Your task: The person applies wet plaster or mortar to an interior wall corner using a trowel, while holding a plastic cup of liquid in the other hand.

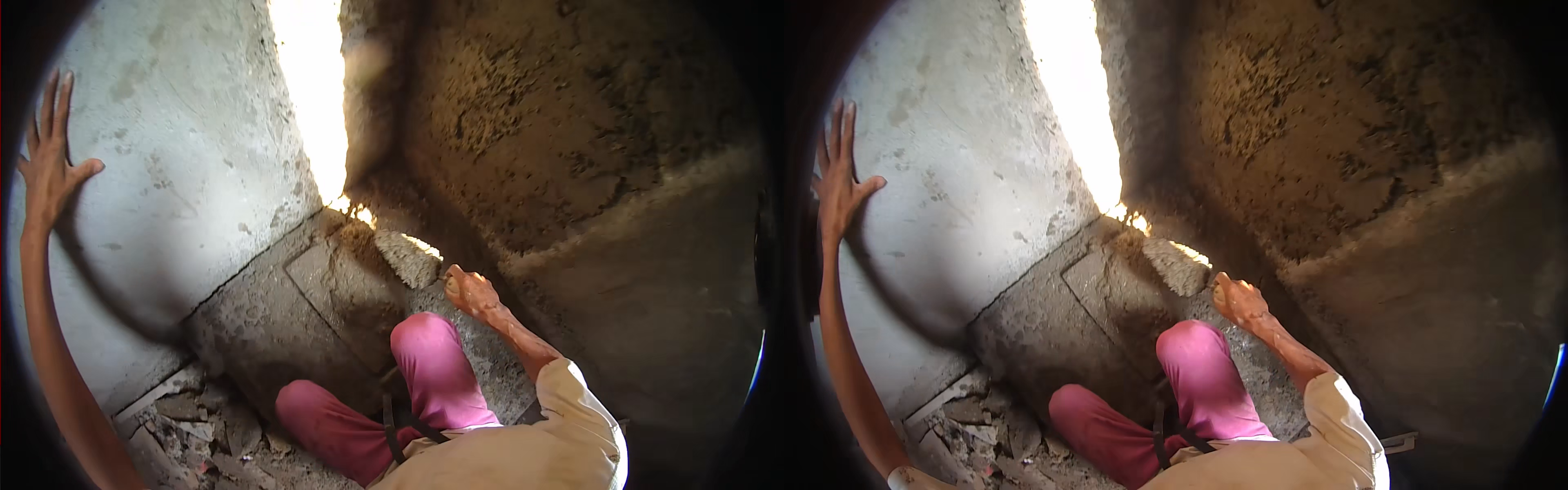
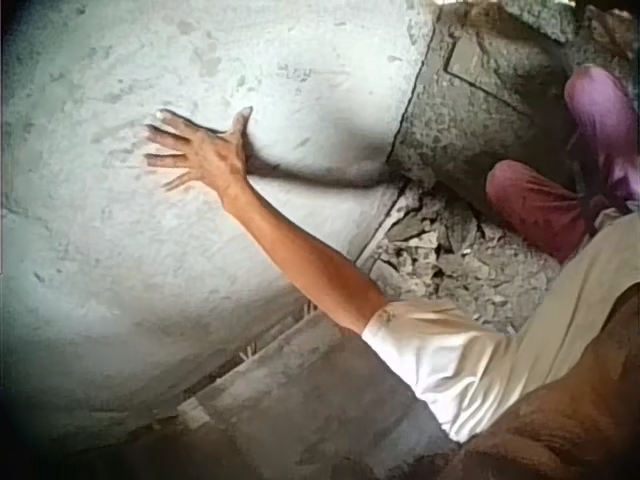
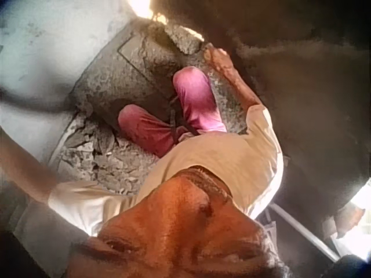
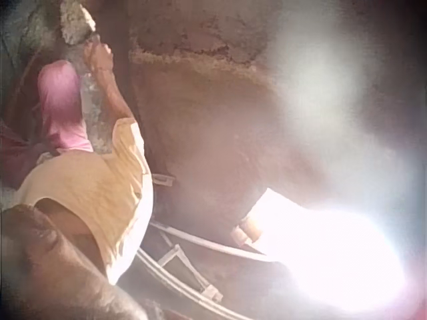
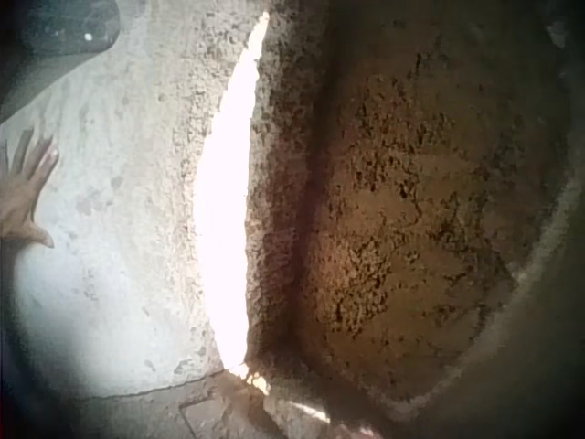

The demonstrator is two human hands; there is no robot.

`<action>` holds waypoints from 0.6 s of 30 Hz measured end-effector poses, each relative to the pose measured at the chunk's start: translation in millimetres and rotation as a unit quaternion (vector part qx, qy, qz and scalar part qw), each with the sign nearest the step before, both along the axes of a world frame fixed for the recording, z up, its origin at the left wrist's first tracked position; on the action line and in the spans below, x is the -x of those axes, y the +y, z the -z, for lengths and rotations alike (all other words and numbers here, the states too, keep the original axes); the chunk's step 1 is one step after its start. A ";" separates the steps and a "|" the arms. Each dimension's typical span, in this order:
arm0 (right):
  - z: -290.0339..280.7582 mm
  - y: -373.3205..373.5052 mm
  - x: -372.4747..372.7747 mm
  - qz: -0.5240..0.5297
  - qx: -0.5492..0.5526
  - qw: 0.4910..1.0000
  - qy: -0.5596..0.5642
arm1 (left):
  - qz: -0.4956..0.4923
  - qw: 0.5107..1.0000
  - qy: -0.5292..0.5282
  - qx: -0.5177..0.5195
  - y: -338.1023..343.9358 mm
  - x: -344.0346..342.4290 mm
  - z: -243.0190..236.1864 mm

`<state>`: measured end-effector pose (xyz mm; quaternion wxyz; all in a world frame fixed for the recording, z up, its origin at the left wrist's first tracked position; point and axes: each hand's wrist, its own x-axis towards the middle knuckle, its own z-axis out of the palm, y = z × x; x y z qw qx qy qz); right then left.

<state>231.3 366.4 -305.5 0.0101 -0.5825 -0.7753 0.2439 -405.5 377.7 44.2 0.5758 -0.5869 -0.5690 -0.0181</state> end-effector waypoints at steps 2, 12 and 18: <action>-54.3 0.1 22.1 -0.055 -0.026 0.997 0.052 | -0.026 0.999 0.009 -0.020 -4.2 -14.1 -7.1; -248.2 5.8 118.6 -0.412 0.107 0.801 0.421 | -0.345 0.932 -0.085 0.069 -10.4 -65.0 -16.7; -184.8 57.5 -23.1 0.018 0.149 0.893 0.424 | -0.368 0.923 -0.080 0.084 -6.1 -71.2 -7.8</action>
